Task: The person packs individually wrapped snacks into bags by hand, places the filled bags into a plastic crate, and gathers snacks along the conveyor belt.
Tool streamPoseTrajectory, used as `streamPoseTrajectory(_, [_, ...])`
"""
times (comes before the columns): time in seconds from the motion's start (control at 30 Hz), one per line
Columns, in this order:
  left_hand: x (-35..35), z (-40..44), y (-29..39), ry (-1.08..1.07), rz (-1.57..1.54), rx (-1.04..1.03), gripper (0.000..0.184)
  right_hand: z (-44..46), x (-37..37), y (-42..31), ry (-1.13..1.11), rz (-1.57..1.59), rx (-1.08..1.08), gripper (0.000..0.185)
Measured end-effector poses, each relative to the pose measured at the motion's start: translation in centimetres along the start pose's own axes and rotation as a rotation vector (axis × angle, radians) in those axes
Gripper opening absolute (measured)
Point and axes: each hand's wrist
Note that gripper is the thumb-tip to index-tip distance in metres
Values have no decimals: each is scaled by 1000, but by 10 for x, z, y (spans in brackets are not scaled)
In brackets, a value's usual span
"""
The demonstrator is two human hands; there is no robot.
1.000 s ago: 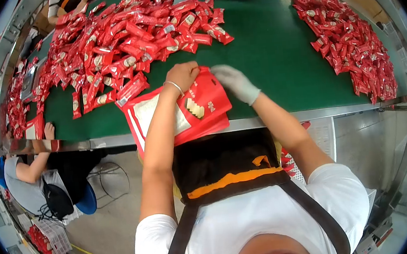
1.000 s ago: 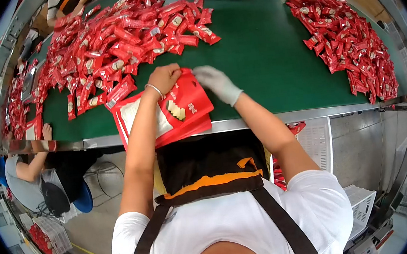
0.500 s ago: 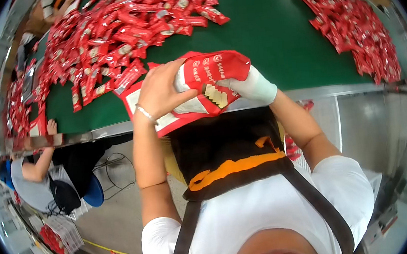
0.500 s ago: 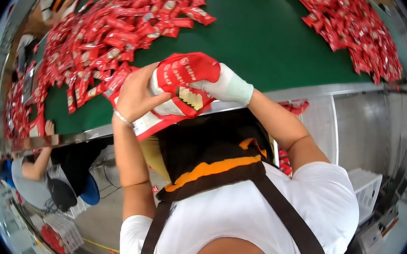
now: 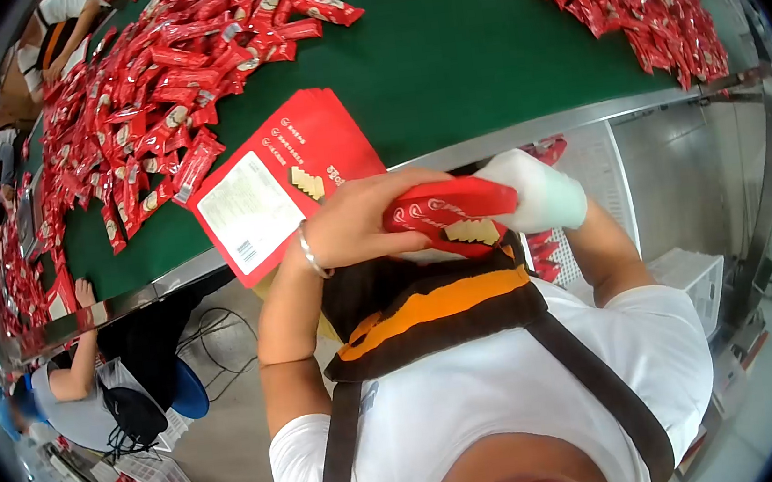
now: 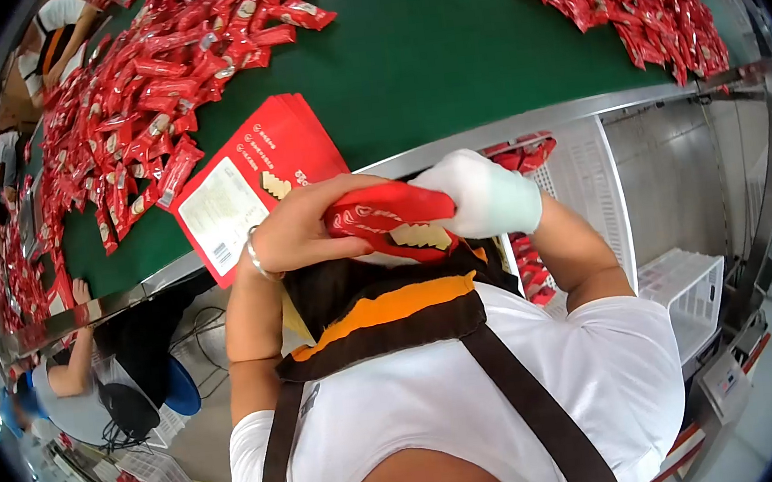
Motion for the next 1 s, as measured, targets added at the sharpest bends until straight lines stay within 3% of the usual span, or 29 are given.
streamPoseTrajectory(0.1, [-22,9,-11,61,285,-52,29,-19,-1,-13,39,-244,-15,27])
streamPoseTrajectory(0.27, [-42,10,-18,110,264,-188,39,-47,8,-22,42,-279,-58,35])
streamPoseTrajectory(0.33, [-22,-3,-12,505,300,-131,48,-62,16,-22,133,-275,-22,35])
streamPoseTrajectory(0.43, [29,-67,-112,1374,494,252,62,-85,21,-30,313,-238,-161,29])
streamPoseTrajectory(0.47, [42,-101,-145,1508,709,528,67,-88,21,-30,324,-245,-147,29])
streamPoseTrajectory(0.53, [35,-132,-176,1491,673,1130,70,-96,21,-30,377,-113,-274,26])
streamPoseTrajectory(0.6, [43,-151,-223,1503,415,820,78,-93,28,-26,325,-93,-287,22])
streamPoseTrajectory(0.7, [58,-145,-210,1348,338,878,79,-85,33,-38,256,-151,-212,21])
streamPoseTrajectory(0.8, [69,-141,-193,1177,197,779,66,-102,29,-35,350,-172,-133,22])
streamPoseTrajectory(1.0, [80,-145,-202,987,76,707,73,-140,28,-43,518,-339,-265,26])
Point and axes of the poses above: each hand's wrist, its own z-axis towards the middle knuckle, its own x-axis out of the back of the hand, y = z × x, and after that the axes turned 12 degrees about x, right-handed
